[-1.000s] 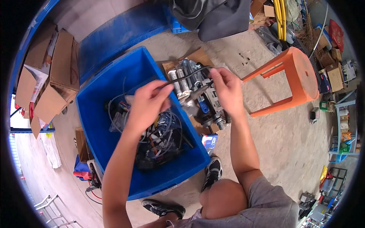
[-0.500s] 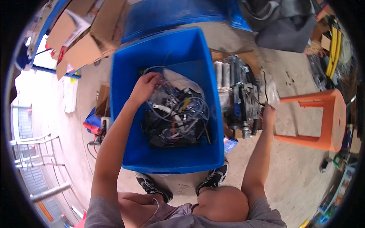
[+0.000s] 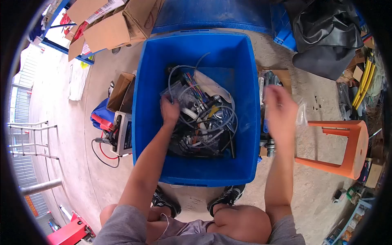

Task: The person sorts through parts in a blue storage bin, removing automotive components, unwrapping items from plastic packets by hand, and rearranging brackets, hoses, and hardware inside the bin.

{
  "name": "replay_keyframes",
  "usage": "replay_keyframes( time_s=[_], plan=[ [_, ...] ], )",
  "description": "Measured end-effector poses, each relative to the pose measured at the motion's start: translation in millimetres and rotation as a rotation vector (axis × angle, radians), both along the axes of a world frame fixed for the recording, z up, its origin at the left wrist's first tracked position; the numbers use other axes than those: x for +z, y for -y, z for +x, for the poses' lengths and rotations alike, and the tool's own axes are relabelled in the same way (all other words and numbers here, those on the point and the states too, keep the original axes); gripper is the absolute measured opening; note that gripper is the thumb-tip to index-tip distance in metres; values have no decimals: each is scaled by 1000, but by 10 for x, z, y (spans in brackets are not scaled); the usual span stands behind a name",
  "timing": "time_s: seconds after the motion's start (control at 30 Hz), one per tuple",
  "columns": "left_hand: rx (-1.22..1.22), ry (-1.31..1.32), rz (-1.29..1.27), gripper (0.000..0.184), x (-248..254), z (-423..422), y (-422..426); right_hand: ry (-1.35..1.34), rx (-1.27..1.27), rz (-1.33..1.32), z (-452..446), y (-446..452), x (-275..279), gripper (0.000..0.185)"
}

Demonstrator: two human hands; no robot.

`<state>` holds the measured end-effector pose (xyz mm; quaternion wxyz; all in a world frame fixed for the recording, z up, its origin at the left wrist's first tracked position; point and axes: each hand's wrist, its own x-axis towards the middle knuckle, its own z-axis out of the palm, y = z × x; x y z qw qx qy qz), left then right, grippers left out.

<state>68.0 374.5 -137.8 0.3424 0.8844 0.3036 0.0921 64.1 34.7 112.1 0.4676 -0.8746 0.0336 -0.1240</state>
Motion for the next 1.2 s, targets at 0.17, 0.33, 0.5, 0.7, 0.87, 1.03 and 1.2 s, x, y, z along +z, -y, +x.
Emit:
replay_keyframes(
  time_s=[0.17, 0.33, 0.5, 0.7, 0.87, 1.03, 1.2],
  plan=[
    [-149, 18, -298, 37, 364, 119, 203, -139, 366, -416, 713, -1112, -922, 19],
    [-148, -46, -386, 56, 225, 178, 170, -471, 504, -675, 856, -1554, -2029, 27],
    [-81, -14, -481, 63, -174, 234, 41, -284, 377, -657, 600, -1831, -2629, 31],
    [-128, -34, -483, 63, -61, 247, 18, -395, 333, -529, 704, -1816, -2352, 36],
    [-188, -122, -753, 56, -199, 300, 55, -788, 454, -406, 817, -1498, -1646, 41],
    [-140, -26, -1525, 62, 811, 205, 184, -1056, 547, -201, 750, -918, -791, 37],
    [-348, 169, -1436, 18, 1405, 209, 212, -594, 389, 293, 364, -499, -314, 22]
  ],
)
